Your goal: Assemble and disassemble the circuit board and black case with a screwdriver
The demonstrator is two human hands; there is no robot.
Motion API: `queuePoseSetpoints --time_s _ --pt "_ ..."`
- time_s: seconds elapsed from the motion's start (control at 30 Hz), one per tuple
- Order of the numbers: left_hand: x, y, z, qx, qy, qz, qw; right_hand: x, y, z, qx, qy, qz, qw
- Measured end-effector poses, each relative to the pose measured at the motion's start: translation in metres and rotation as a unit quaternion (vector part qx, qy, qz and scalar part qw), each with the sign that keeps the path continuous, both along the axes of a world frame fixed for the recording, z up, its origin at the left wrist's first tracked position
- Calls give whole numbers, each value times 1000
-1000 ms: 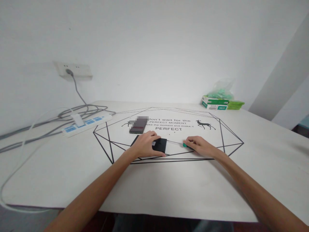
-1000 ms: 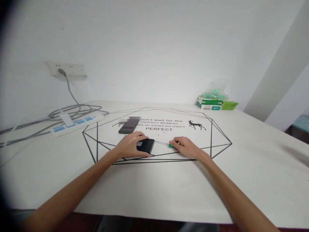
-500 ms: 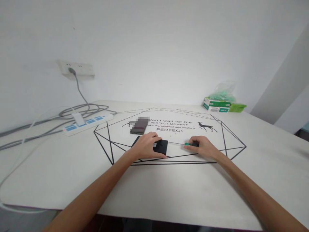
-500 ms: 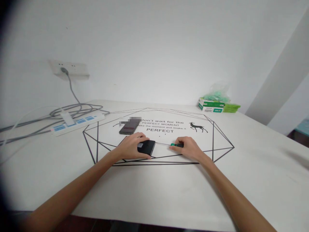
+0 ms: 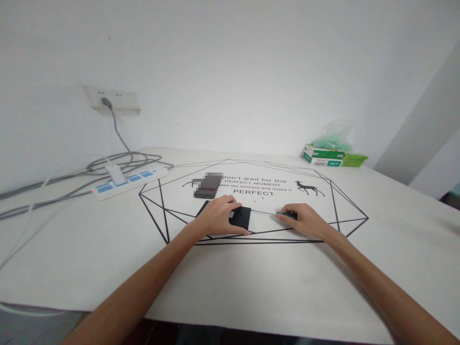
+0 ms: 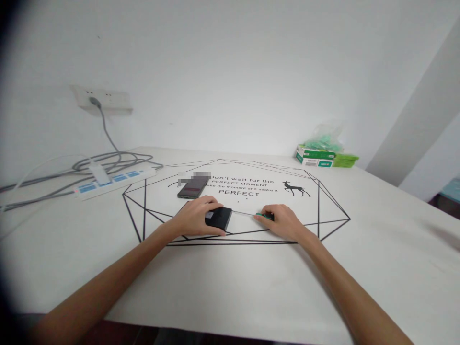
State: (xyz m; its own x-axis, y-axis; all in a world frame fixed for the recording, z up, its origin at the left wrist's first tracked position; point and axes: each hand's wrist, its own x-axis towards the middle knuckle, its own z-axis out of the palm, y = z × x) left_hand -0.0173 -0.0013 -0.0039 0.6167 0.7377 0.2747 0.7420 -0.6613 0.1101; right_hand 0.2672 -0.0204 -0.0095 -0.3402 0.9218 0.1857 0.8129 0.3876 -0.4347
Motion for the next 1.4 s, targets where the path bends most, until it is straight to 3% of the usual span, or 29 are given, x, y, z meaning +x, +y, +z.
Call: queuePoseSetpoints --time_s 0.57,0.77,1.07,1.4 --pt "0 -1 -1 8 7 1 1000 0 1 -6 20 -23 -5 1000" --pt "0 1 -3 -3 -4 -15 1000 -1 2 -7 62 -49 -29 996" --pt "-1 -2 -6 -20 -15 -41 999 -6 -2 -7 31 -37 -22 999" --pt "13 13 18 -78 101 -69 989 -2 0 -3 63 -62 -19 996"
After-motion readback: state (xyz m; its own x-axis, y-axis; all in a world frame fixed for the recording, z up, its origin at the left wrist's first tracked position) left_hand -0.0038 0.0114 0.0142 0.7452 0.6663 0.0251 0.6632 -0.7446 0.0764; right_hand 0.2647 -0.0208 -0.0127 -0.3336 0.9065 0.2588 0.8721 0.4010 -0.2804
